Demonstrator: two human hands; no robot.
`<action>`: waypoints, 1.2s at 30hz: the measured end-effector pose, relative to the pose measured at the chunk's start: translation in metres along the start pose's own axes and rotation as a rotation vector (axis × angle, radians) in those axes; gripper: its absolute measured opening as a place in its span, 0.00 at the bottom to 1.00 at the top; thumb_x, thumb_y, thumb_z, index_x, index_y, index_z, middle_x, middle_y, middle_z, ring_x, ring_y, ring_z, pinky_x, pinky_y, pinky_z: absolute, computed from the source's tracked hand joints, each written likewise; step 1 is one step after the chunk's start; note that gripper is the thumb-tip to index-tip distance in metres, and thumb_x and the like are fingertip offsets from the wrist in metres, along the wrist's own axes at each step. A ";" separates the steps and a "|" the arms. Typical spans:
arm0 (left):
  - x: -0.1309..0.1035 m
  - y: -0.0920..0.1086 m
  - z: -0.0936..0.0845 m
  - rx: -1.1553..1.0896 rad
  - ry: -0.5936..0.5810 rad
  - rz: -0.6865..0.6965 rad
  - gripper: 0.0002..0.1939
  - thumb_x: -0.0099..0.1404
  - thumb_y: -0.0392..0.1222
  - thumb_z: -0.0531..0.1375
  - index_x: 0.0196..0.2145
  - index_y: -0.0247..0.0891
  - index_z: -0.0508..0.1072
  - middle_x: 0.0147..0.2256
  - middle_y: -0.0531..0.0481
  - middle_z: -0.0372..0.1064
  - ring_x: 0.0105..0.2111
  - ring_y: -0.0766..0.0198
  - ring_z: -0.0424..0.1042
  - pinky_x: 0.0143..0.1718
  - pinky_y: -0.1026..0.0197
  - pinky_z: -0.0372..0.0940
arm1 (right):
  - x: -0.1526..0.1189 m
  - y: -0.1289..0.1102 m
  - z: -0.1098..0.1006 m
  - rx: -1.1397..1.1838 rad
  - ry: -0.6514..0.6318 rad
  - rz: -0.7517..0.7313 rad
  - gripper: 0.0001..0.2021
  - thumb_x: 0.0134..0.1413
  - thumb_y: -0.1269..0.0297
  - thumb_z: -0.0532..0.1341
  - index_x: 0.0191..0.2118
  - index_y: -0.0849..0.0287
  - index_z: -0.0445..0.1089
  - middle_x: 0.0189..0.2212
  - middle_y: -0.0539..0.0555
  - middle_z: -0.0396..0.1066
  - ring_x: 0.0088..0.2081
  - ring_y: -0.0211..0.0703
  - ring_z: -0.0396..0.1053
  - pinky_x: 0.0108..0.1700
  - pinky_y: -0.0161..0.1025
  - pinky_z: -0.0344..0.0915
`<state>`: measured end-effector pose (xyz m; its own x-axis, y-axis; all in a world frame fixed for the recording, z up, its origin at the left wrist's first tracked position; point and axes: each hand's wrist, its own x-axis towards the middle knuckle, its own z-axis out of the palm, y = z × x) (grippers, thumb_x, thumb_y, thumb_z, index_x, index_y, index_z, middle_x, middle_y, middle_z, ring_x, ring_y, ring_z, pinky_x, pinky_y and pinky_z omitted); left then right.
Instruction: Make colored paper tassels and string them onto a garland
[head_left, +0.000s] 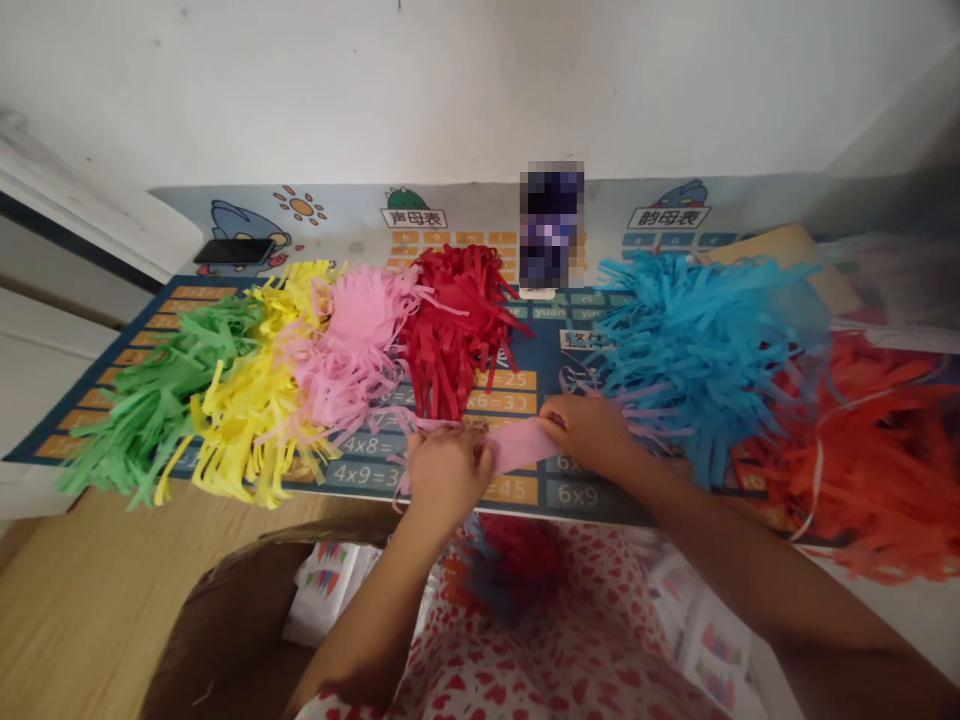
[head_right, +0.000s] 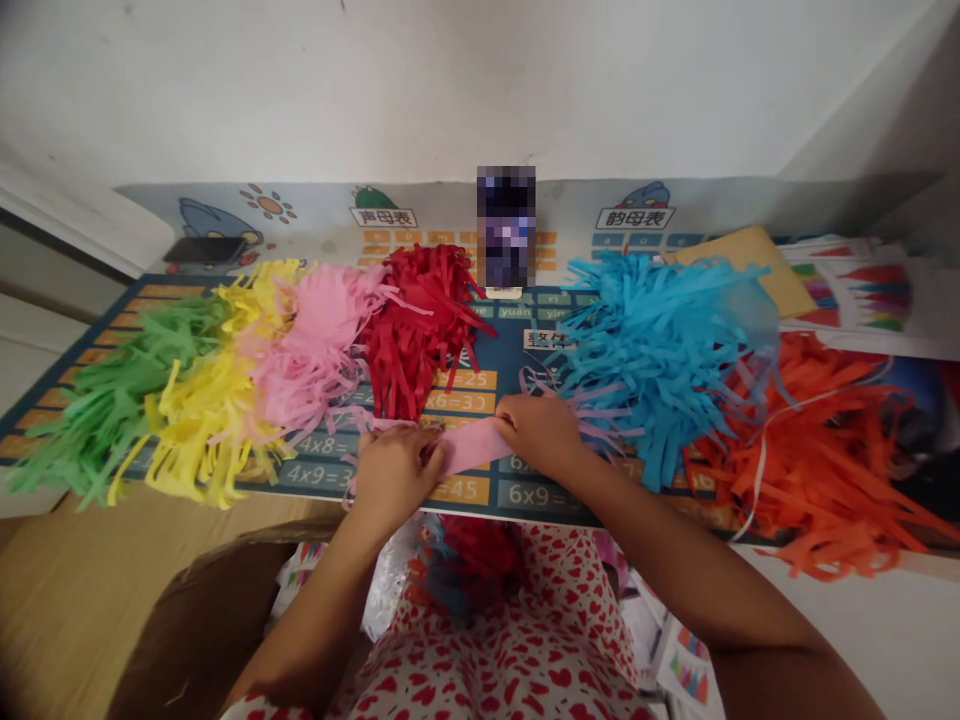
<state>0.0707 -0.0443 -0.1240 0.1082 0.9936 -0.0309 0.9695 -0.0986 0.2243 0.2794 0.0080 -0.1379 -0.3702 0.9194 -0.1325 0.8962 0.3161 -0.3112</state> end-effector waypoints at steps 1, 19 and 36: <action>0.000 0.000 0.000 -0.002 -0.005 -0.003 0.12 0.67 0.45 0.57 0.34 0.41 0.79 0.34 0.45 0.79 0.40 0.52 0.75 0.41 0.52 0.56 | 0.000 0.000 0.000 0.001 0.000 0.001 0.09 0.63 0.60 0.58 0.36 0.56 0.74 0.34 0.51 0.78 0.36 0.41 0.72 0.40 0.37 0.54; 0.006 -0.001 -0.019 0.270 -0.153 0.680 0.09 0.71 0.34 0.54 0.40 0.37 0.74 0.40 0.44 0.74 0.43 0.53 0.71 0.48 0.48 0.55 | -0.036 -0.009 0.007 -0.234 0.241 -0.579 0.11 0.65 0.70 0.54 0.33 0.59 0.72 0.31 0.54 0.72 0.37 0.43 0.62 0.45 0.46 0.48; -0.006 -0.009 -0.020 0.130 -0.081 0.611 0.10 0.64 0.37 0.59 0.43 0.40 0.76 0.44 0.46 0.75 0.48 0.55 0.72 0.57 0.46 0.54 | -0.029 -0.027 0.004 -0.406 0.094 -0.796 0.11 0.65 0.72 0.52 0.39 0.65 0.73 0.34 0.59 0.74 0.36 0.45 0.68 0.40 0.45 0.49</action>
<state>0.0569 -0.0481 -0.1066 0.6628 0.7487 -0.0093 0.7453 -0.6585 0.1050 0.2651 -0.0278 -0.1291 -0.9134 0.4021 0.0632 0.4063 0.9101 0.0814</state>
